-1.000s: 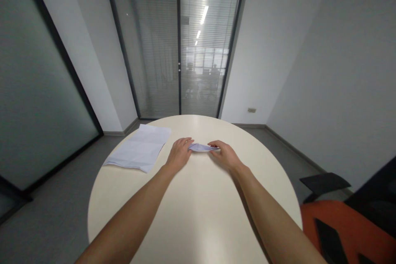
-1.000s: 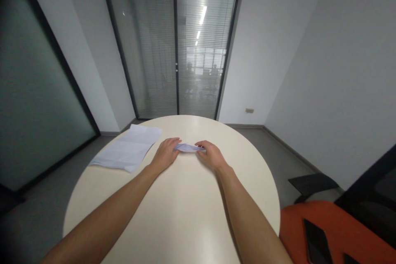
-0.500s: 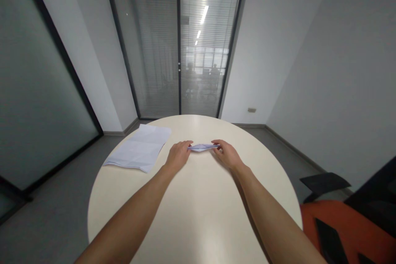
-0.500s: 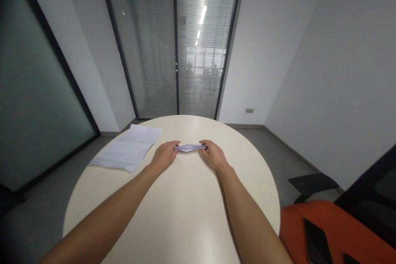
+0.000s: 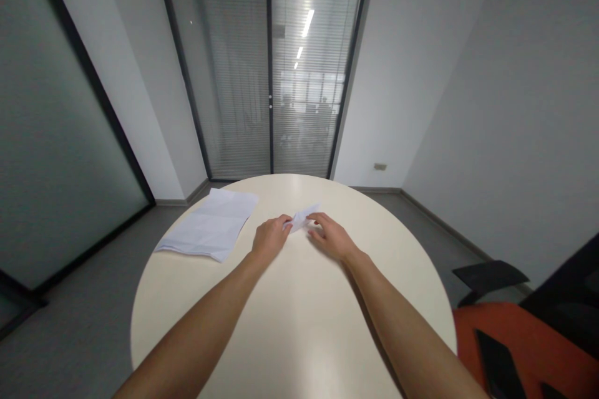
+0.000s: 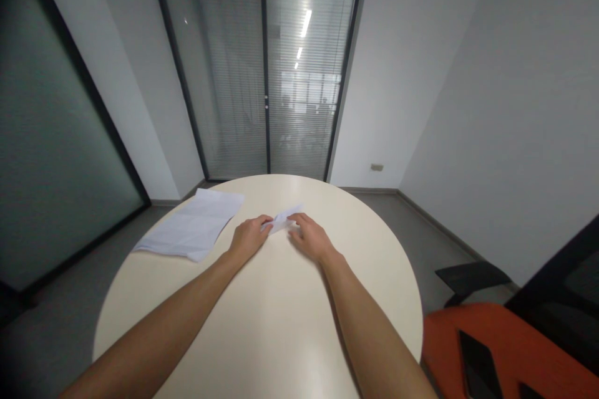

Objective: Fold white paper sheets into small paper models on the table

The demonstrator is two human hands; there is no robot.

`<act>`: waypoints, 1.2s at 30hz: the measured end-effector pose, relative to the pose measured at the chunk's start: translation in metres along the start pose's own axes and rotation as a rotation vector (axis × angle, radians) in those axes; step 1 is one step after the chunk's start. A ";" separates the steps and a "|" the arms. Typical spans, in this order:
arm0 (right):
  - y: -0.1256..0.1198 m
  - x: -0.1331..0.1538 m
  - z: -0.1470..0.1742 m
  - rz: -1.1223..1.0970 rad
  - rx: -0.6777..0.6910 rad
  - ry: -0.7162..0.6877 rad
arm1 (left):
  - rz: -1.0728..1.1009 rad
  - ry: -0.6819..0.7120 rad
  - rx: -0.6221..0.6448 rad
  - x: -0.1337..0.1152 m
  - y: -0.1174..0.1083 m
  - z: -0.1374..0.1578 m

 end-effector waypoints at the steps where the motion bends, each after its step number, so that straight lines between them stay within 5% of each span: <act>1: 0.005 0.002 0.000 0.005 0.020 -0.013 | -0.012 0.012 -0.001 -0.002 0.000 0.000; 10: 0.031 0.003 0.003 0.094 0.174 -0.056 | -0.040 0.167 -0.017 -0.015 0.005 0.007; 20: 0.023 0.014 0.002 0.010 0.234 -0.109 | 0.092 0.423 0.004 -0.024 0.018 0.008; 27: 0.024 0.036 -0.001 0.101 0.248 -0.187 | -0.007 0.410 0.053 -0.015 0.033 0.005; 36: 0.033 0.046 0.001 0.132 0.306 -0.189 | -0.042 0.213 -0.006 0.003 0.021 0.001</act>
Point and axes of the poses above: each hand's wrist, its own z-axis away from the middle knuckle, its own y-axis out of the palm, x = y × z, the point moved 7 cm from there along -z, towards the middle knuckle, and after that the axes turned 14 degrees about -z, right-handed, at the moved point
